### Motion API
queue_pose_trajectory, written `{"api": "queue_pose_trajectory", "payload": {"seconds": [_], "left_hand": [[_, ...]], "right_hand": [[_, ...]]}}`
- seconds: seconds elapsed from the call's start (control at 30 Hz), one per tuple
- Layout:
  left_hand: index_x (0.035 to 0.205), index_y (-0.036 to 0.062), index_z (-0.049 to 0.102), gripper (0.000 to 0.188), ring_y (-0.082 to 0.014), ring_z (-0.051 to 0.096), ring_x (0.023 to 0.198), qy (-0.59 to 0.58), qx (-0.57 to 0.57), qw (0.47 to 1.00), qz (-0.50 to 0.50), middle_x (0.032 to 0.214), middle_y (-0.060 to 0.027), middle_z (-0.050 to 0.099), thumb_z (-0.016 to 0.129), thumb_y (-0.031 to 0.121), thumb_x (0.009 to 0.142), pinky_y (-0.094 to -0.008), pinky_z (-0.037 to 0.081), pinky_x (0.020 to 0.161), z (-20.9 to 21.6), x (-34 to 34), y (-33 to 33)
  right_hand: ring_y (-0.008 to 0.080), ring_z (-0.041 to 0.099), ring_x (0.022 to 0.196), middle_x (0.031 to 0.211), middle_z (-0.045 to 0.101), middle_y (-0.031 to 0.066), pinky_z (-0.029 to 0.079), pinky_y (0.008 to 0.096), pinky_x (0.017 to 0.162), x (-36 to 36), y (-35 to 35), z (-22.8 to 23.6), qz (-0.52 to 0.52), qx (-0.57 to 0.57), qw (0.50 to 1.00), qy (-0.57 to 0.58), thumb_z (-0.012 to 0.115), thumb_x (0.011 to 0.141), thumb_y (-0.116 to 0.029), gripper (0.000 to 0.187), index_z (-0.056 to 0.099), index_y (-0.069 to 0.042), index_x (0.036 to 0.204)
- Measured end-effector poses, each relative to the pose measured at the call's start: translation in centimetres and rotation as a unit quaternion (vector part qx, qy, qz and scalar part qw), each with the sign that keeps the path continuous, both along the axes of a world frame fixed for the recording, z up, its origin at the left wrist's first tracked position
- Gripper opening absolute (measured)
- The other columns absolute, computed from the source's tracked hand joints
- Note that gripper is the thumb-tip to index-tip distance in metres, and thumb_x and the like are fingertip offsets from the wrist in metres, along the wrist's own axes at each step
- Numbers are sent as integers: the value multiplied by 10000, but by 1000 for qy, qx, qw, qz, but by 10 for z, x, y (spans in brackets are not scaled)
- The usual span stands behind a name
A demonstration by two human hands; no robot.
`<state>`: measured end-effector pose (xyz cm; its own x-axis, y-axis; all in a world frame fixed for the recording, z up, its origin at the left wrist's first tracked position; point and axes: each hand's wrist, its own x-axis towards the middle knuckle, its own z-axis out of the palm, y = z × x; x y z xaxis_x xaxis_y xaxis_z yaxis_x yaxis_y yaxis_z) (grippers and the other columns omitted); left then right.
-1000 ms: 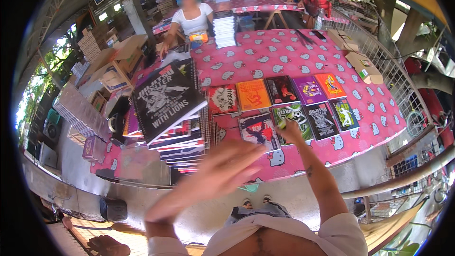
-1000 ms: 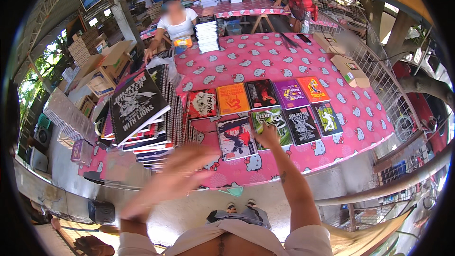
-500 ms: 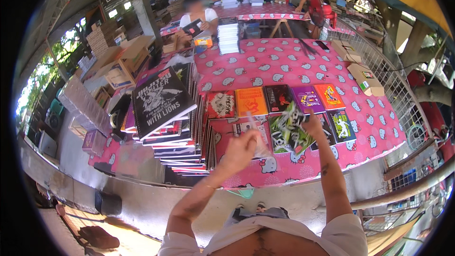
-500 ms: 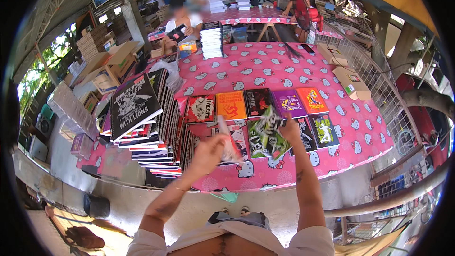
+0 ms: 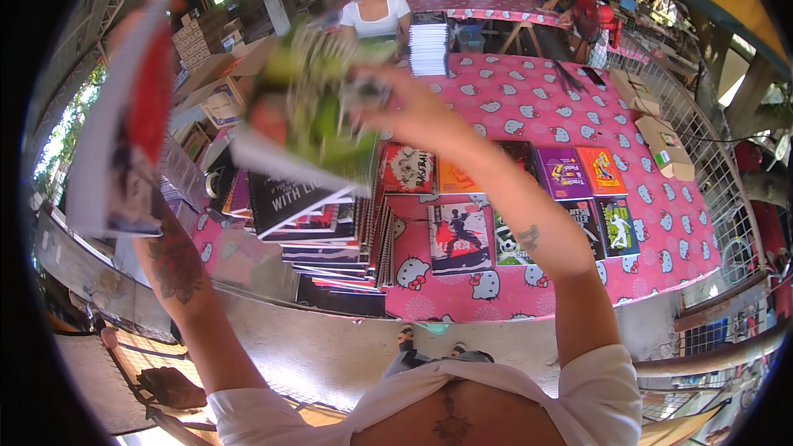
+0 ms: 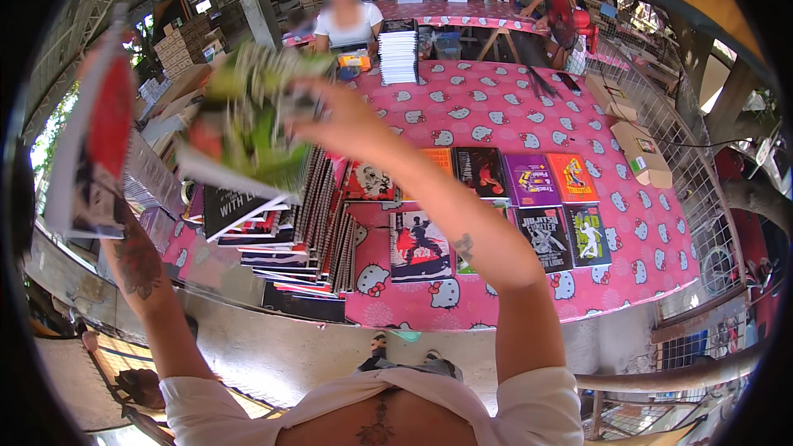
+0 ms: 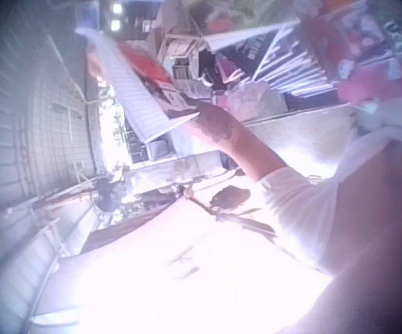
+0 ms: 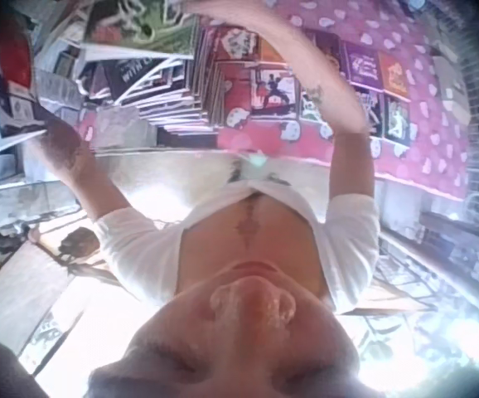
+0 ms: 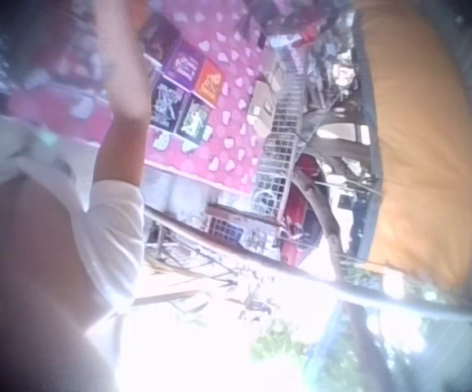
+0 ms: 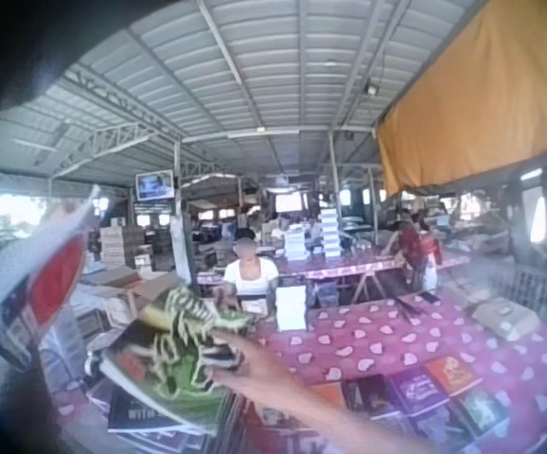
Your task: The person sorts various spiral notebooks by their cover design into stacks on a table and then places a stack of sorted notebooks into a clear plastic bag.
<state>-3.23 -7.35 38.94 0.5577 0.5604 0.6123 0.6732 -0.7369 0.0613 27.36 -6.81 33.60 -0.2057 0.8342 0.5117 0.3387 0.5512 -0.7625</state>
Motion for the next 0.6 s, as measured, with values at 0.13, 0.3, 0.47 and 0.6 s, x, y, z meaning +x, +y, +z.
{"api": "queue_pose_trajectory", "payload": {"seconds": [0.13,0.3,0.47,0.6], "left_hand": [[1354,13,472,510,-206,657,890,170,12,984,-46,1026,-112,667,604,268,933,-325,508,792,-35,15,96],[1323,51,520,414,-161,632,850,-475,-200,843,-154,993,-79,663,555,206,940,-300,513,754,8,-9,143],[1303,46,535,390,-168,631,858,-382,-271,881,67,992,-83,663,558,190,941,-311,510,763,-232,-64,159],[1287,42,546,371,-174,631,865,-288,-352,880,135,992,-87,663,561,177,941,-319,508,771,-318,-65,184]], "right_hand": [[297,457,1301,1331,520,195,388,391,1053,-29,28,-70,-9,-66,994,82,712,849,-411,746,414,-109,1463],[371,376,1351,1475,362,198,361,444,1087,100,119,-250,-242,30,955,-169,745,790,-223,794,363,-63,1467],[322,440,1304,1391,470,117,369,482,1058,35,99,-376,-159,-173,970,-56,624,843,-194,588,438,-107,1393],[332,615,1033,1056,653,132,479,491,847,18,134,-352,-159,-131,939,-276,564,890,-167,240,613,-77,1107]]}}
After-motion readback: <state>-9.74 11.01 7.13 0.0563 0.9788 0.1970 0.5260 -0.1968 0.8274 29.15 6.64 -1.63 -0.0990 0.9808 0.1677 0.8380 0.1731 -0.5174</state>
